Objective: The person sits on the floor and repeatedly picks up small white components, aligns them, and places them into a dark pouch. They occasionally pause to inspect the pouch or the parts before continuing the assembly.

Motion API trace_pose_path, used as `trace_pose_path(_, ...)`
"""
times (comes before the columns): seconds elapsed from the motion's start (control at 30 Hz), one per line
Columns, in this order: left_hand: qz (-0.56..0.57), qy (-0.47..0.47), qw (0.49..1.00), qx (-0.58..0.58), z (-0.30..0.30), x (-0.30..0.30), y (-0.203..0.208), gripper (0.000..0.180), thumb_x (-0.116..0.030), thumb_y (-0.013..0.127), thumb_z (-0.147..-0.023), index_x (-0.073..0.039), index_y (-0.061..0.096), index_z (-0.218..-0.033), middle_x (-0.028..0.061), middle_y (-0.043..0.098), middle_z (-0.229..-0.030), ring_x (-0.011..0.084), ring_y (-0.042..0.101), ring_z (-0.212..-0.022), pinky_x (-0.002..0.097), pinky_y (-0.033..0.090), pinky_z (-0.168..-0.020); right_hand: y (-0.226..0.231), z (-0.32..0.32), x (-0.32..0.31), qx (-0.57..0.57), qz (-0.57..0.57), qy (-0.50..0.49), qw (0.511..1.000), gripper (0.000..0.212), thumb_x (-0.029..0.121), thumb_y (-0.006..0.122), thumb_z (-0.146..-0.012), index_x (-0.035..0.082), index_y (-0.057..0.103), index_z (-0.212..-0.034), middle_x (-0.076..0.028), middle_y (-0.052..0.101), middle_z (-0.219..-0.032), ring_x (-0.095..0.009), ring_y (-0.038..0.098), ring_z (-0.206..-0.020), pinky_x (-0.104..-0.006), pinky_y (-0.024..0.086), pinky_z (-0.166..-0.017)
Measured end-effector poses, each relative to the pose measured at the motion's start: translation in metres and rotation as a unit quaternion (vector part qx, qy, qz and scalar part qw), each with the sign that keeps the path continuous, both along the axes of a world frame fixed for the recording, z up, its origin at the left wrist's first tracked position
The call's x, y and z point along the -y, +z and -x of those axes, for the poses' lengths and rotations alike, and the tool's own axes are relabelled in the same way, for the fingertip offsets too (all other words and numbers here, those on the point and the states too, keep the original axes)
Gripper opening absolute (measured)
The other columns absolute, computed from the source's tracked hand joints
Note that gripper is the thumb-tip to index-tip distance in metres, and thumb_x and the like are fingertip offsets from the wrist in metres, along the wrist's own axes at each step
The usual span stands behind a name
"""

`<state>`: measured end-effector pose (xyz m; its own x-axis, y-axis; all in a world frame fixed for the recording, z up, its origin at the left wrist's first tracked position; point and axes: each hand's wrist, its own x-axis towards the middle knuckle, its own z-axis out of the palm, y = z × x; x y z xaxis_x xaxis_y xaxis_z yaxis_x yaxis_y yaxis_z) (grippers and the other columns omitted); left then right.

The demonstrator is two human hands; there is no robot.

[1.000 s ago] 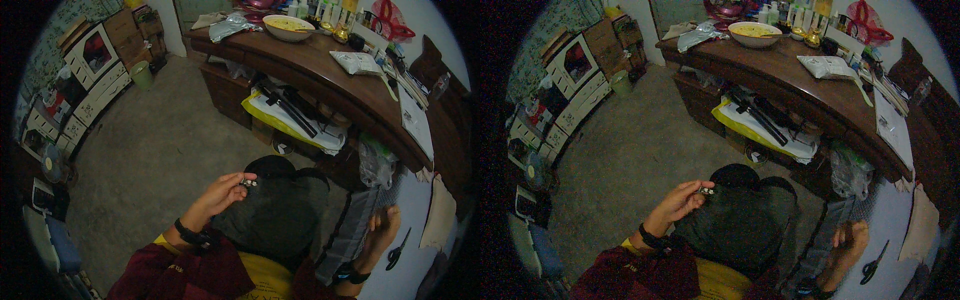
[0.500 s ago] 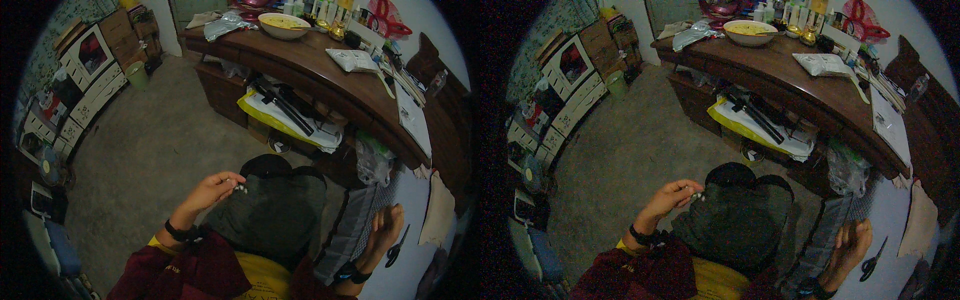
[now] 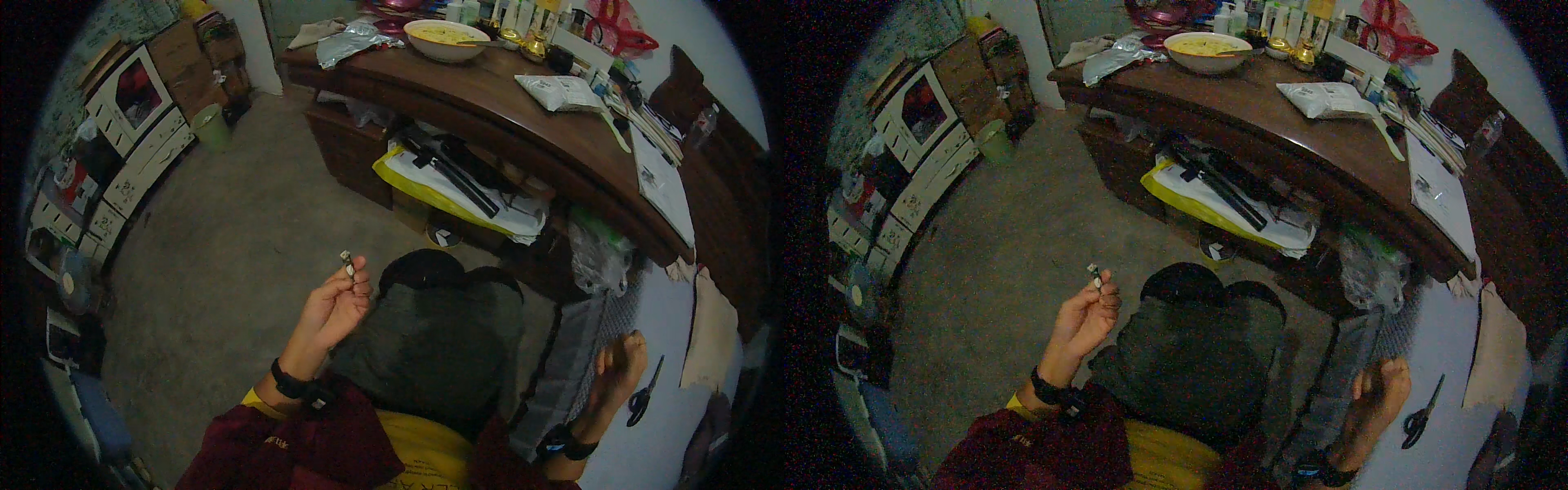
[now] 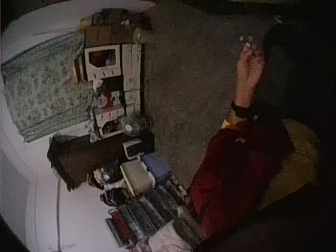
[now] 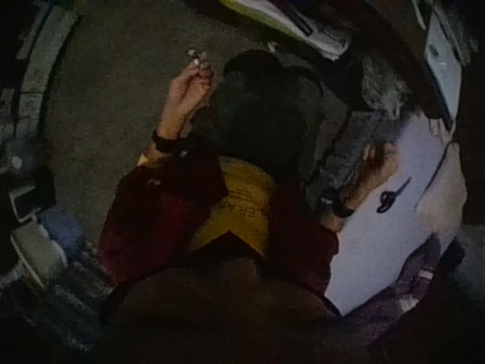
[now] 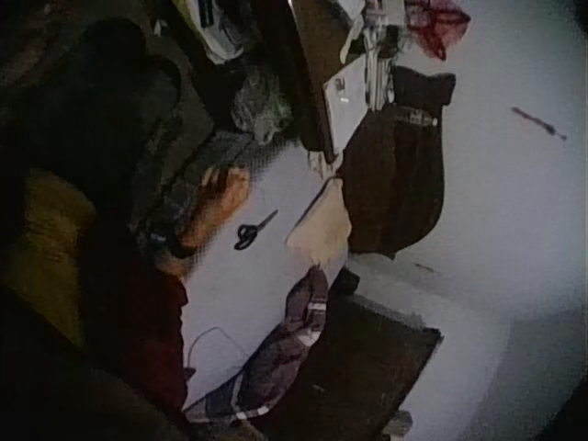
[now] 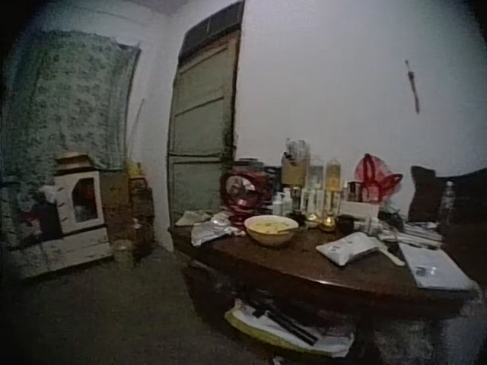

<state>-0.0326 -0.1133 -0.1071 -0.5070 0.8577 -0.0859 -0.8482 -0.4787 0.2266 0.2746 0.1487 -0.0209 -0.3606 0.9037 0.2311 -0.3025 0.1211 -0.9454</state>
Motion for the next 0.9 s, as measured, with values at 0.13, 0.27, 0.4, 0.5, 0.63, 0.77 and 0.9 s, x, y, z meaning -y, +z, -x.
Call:
trace_pose_path(0.13,0.01,-0.016,0.999,0.04,0.001,0.003,0.01,0.026,-0.003,0.047,-0.084,-0.002,0.053,-0.11,0.0048,0.049,-0.09,0.014,0.047,-0.077,0.0263,0.043,-0.066,-0.006,0.002,-0.004,0.002,0.026,-0.032,0.999,0.027,0.027,0.055,-0.092,0.013,0.039,-0.077,0.004,0.03,-0.06,-0.004,0.025,-0.047,-0.0214,0.026,-0.041)
trace_pose_path(0.27,0.025,-0.016,0.999,0.022,0.001,0.009,0.02,0.013,-0.008,0.048,-0.087,-0.004,0.053,-0.099,0.0041,0.046,-0.088,0.0128,0.044,-0.075,0.0249,0.04,-0.062,-0.014,0.002,-0.007,0.014,0.034,-0.05,0.998,0.028,0.027,0.055,-0.092,0.014,0.037,-0.075,0.005,0.029,-0.06,-0.004,0.026,-0.047,-0.0217,0.025,-0.041)
trace_pose_path(0.4,0.067,-0.014,0.997,-0.022,0.004,0.01,0.016,0.014,-0.019,0.048,-0.095,-0.006,0.052,-0.093,0.0027,0.045,-0.084,0.0113,0.042,-0.071,0.0221,0.037,-0.056,-0.022,-0.007,-0.018,-0.008,0.044,-0.069,0.997,0.03,0.027,0.056,-0.092,0.014,0.037,-0.074,0.005,0.028,-0.06,-0.005,0.026,-0.047,-0.0213,0.024,-0.042)
trace_pose_path(0.5,0.113,0.004,0.992,-0.05,0.01,0.013,0.009,0.021,-0.026,0.046,-0.098,-0.006,0.052,-0.092,0.0014,0.044,-0.082,0.0101,0.04,-0.066,0.0212,0.035,-0.052,-0.025,-0.02,-0.032,-0.022,0.034,-0.06,0.997,0.029,0.028,0.055,-0.092,0.013,0.038,-0.075,0.005,0.028,-0.061,-0.005,0.026,-0.048,-0.0209,0.024,-0.042)
trace_pose_path(0.63,0.153,0.028,0.985,-0.077,0.017,0.019,0.007,0.017,-0.023,0.051,-0.095,-0.008,0.054,-0.088,0.0,0.049,-0.079,0.0088,0.044,-0.064,0.0208,0.035,-0.051,-0.032,-0.033,-0.053,-0.011,0.044,-0.064,0.997,0.018,0.025,0.057,-0.088,0.009,0.051,-0.084,0.0,0.039,-0.06,-0.009,0.037,-0.048,-0.0233,0.029,-0.04)
trace_pose_path(0.77,0.224,0.063,0.965,-0.119,0.017,0.019,0.018,0.014,-0.021,0.054,-0.094,-0.01,0.054,-0.086,-0.0039,0.047,-0.072,0.006,0.041,-0.06,0.0201,0.034,-0.05,-0.044,-0.025,-0.056,0.239,-0.167,-0.128,0.948,0.017,0.023,0.055,-0.089,0.007,0.054,-0.09,-0.001,0.044,-0.063,-0.012,0.042,-0.05,-0.0254,0.034,-0.042)
trace_pose_path(0.9,0.304,0.062,0.91,-0.276,0.012,0.008,0.044,0.015,-0.021,0.058,-0.092,-0.011,0.056,-0.081,-0.0054,0.046,-0.065,0.0034,0.038,-0.057,0.0195,0.031,-0.047,-0.015,-0.013,-0.046,0.162,0.1,0.023,0.981,0.023,0.021,0.056,-0.089,0.013,0.044,-0.071,0.006,0.033,-0.057,-0.006,0.03,-0.044,-0.0225,0.027,-0.04)
